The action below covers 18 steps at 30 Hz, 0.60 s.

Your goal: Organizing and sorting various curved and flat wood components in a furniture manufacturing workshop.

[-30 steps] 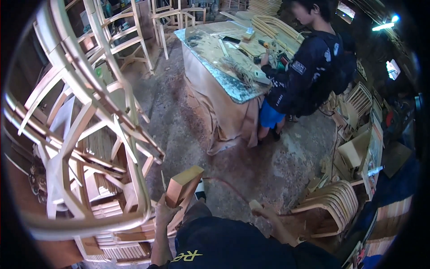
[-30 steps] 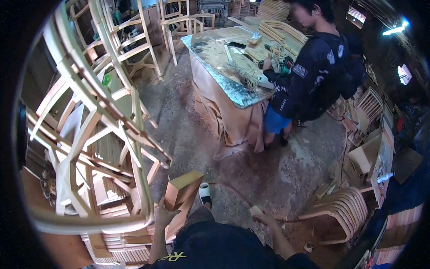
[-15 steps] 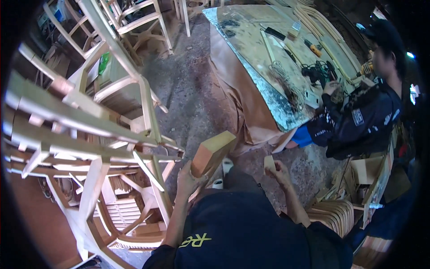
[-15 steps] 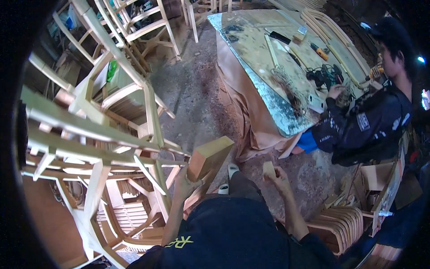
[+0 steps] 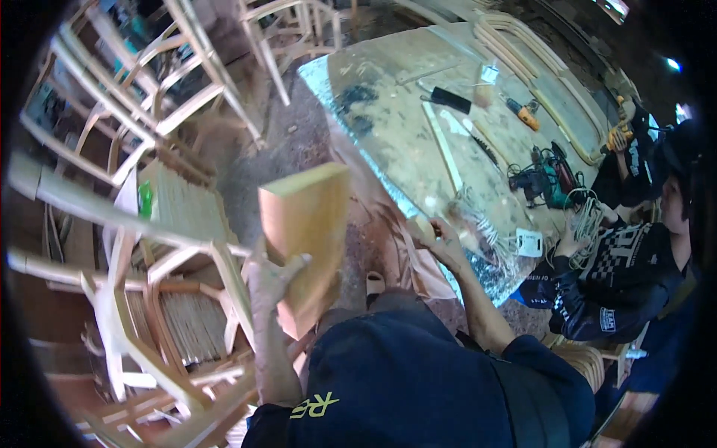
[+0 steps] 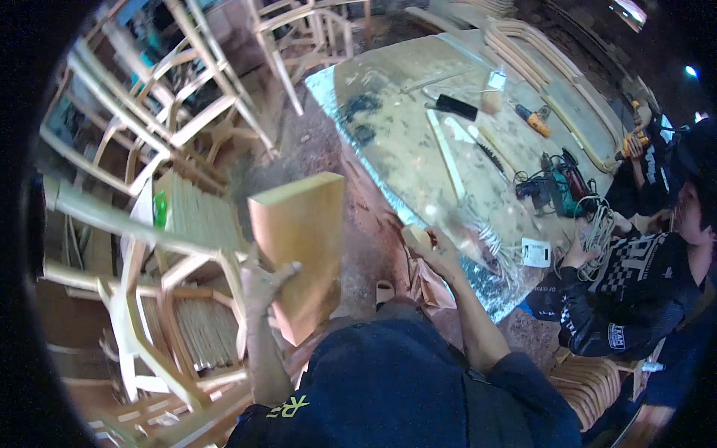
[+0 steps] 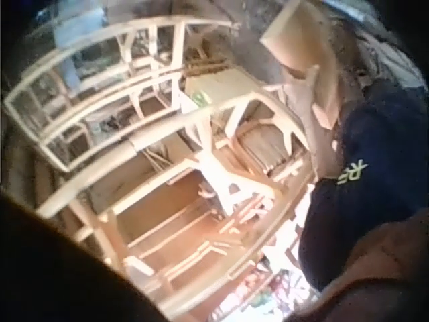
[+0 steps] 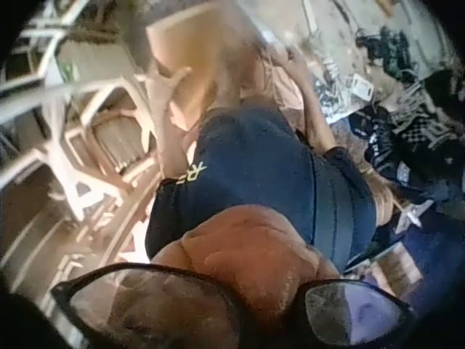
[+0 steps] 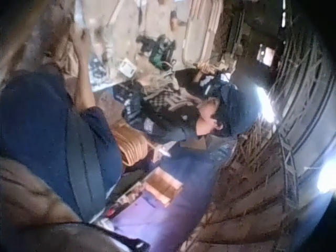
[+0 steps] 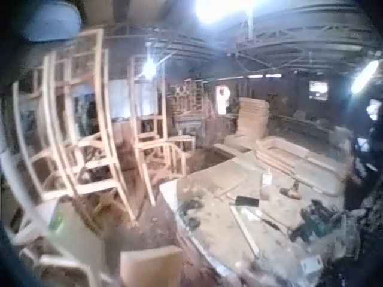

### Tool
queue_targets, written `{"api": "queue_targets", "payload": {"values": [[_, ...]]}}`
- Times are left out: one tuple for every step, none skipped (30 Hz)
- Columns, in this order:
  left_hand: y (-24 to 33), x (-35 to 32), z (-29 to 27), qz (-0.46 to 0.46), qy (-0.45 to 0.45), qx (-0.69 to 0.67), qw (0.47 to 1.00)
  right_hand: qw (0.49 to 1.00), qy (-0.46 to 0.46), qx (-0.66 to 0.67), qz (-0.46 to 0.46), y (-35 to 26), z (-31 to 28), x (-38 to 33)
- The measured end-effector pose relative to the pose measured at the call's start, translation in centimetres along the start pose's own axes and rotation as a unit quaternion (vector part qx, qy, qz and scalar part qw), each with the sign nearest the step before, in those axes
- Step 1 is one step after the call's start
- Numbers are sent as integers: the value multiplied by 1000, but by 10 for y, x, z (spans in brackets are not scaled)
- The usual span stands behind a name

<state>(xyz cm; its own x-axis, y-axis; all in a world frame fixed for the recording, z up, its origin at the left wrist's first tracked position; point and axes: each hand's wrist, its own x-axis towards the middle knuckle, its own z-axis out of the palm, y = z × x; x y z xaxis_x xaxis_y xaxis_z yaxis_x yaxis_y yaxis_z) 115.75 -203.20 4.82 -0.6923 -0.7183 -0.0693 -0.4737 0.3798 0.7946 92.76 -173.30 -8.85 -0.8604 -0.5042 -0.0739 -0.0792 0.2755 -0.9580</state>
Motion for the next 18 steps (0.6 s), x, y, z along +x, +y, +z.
{"api": "queue_targets", "payload": {"values": [[23, 27, -8, -20, 9, 16, 1000, 1000, 20, 0, -2, -9, 5, 27], [26, 56, -8, 27, 12, -94, 995, 997, 43, -62, -3, -17, 11, 54], [27, 85, -10, 69, 9, -202, 977, 990, 66, -124, 2, -19, 17, 77], [30, 114, -10, 78, -12, -203, 976, 988, 87, -123, 12, -16, 20, 97], [38, 146, -10, 130, 24, -193, 972, 983, 99, -153, -15, -10, 21, 115], [47, 179, -9, 184, 62, -185, 963, 976, 111, -184, -42, -8, 24, 131], [50, 214, -6, 194, 44, -189, 962, 973, 131, -185, -34, -5, 27, 143], [50, 251, 1, 203, 19, -209, 957, 968, 147, -203, -19, -3, 32, 157], [56, 280, 7, 210, -5, -227, 951, 962, 160, -219, -4, -6, 38, 168], [64, 307, 15, 212, -26, -242, 947, 957, 169, -236, 13, -8, 42, 178], [66, 335, 27, 218, -42, -247, 943, 953, 184, -239, 22, -8, 46, 187], [68, 364, 34, 205, -82, -290, 931, 942, 203, -266, 30, -11, 55, 198], [68, 392, 41, 189, -122, -331, 916, 929, 220, -294, 39, -13, 65, 209], [73, 419, 55, 161, -149, -346, 912, 920, 244, -305, 30, -1, 63, 219], [69, 443, 69, 162, -154, -354, 908, 912, 265, -311, 24, 16, 71, 222], [56, 476, 81, 175, -176, -343, 906, 910, 262, -320, 30, 20, 77, 225], [50, 507, 93, 190, -197, -334, 902, 907, 268, -322, 32, 18, 87, 234], [48, 525, 107, 192, -190, -331, 904, 905, 264, -327, 59, 18, 92, 232]]}}
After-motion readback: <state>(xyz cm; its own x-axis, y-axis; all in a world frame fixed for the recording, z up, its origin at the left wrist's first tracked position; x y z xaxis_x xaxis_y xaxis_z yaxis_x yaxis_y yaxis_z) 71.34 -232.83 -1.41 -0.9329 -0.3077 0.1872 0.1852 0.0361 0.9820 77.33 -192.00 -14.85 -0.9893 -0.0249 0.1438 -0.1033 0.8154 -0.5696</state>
